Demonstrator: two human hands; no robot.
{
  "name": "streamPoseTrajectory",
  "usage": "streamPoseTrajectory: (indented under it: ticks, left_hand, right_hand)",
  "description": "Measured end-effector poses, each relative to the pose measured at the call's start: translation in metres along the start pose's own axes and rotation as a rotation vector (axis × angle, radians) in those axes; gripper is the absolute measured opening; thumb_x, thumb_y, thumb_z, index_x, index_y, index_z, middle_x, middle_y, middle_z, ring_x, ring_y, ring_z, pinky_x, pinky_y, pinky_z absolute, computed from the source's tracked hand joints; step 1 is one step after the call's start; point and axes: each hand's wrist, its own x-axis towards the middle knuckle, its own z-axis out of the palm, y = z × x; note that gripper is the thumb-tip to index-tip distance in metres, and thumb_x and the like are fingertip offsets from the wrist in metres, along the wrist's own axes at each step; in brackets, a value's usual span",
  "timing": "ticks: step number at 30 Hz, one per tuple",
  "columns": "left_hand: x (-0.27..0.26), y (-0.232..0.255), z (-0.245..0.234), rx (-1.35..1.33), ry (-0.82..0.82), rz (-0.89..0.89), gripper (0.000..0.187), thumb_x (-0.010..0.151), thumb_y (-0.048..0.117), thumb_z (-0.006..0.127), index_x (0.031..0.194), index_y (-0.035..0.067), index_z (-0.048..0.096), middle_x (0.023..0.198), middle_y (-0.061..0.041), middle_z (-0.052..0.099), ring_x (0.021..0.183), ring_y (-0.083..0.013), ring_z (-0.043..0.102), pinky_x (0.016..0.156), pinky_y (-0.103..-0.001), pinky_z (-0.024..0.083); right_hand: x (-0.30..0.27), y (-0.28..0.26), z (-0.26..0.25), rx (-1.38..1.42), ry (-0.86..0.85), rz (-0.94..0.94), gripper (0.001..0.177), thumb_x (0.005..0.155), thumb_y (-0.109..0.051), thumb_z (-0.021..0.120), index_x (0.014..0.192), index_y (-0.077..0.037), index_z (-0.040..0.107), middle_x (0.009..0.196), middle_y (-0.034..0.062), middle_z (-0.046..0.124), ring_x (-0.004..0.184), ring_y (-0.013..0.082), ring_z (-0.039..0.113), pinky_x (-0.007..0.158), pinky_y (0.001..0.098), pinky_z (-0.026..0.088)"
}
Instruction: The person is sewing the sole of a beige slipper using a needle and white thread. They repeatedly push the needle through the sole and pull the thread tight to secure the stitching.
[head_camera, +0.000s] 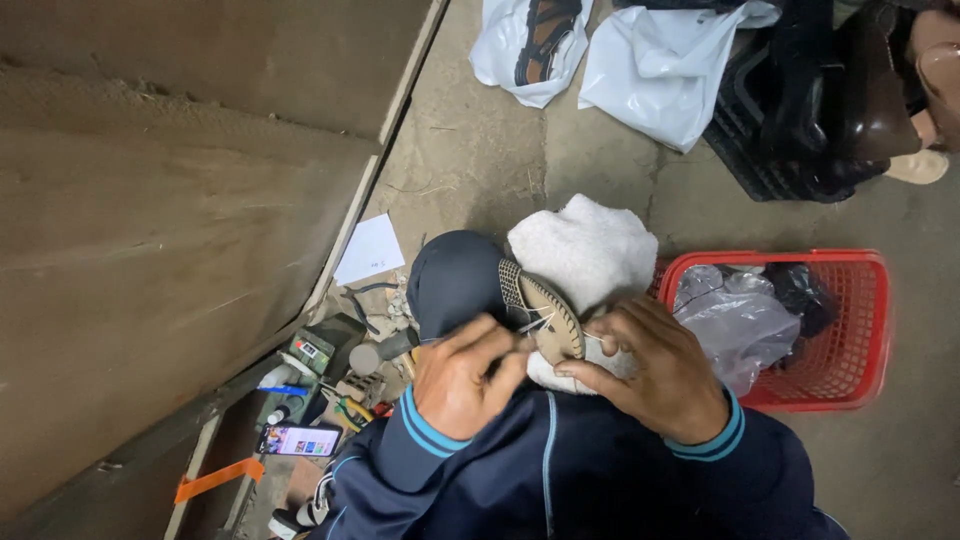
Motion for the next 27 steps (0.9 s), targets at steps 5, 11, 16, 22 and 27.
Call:
streamPoseTrajectory:
  ticks: [5, 11, 16, 22, 27]
  left_hand:
    - [0.011, -0.008, 0.014, 0.071, 0.177, 0.010, 0.013, 0.094, 0.022, 0.069, 0.083, 0.018, 0.072, 0.074, -0.002, 0.065, 0.066, -0.0283, 0.070, 0.055, -0.037, 0.057]
    - [0.011, -0.003, 0.029, -0.015, 0.158, -0.036, 0.008, 0.093, 0.018, 0.070, 0.087, 0.019, 0.074, 0.070, 0.000, 0.059, 0.064, -0.0304, 0.069, 0.054, -0.041, 0.057]
    - [-0.013, -0.011, -0.024, -0.632, -0.318, -0.169, 0.009, 0.097, 0.010, 0.068, 0.090, 0.012, 0.062, 0.074, 0.004, 0.056, 0.064, -0.0105, 0.048, 0.066, -0.029, 0.046]
    - [-0.127, -0.109, -0.078, -0.639, -0.212, -0.324, 0.013, 0.088, 0.016, 0.080, 0.080, 0.010, 0.071, 0.067, -0.001, 0.059, 0.059, -0.0117, 0.054, 0.056, -0.029, 0.050]
    - [-0.217, -0.189, -0.108, 0.662, -0.332, -1.273, 0.055, 0.094, 0.063, 0.058, 0.132, 0.027, 0.072, 0.114, -0.019, 0.079, 0.100, -0.0409, 0.076, 0.078, -0.050, 0.060]
  right_hand:
    - [0.001, 0.006, 0.005, 0.103, 0.065, -0.056, 0.035, 0.076, -0.025, 0.092, 0.087, -0.005, 0.066, 0.062, 0.0017, 0.051, 0.057, 0.0239, 0.054, 0.060, 0.0387, 0.049]
    - [0.001, 0.008, 0.006, 0.084, 0.054, -0.067, 0.035, 0.076, -0.025, 0.092, 0.090, -0.006, 0.066, 0.065, -0.0001, 0.055, 0.059, 0.0203, 0.057, 0.063, 0.0369, 0.048]
    - [0.001, -0.002, 0.001, 0.021, -0.021, 0.060, 0.046, 0.077, -0.032, 0.091, 0.076, -0.013, 0.049, 0.079, -0.0008, 0.059, 0.076, 0.0198, 0.057, 0.077, 0.0332, 0.046]
    - [0.001, 0.001, -0.003, -0.001, -0.060, 0.127, 0.045, 0.074, -0.039, 0.092, 0.082, -0.013, 0.057, 0.087, -0.0022, 0.066, 0.084, 0.0192, 0.062, 0.080, 0.0321, 0.049]
    - [0.005, 0.006, -0.017, 0.096, -0.020, 0.102, 0.037, 0.086, -0.023, 0.079, 0.118, -0.007, 0.068, 0.126, 0.0127, 0.067, 0.119, 0.0294, 0.066, 0.105, 0.0419, 0.053]
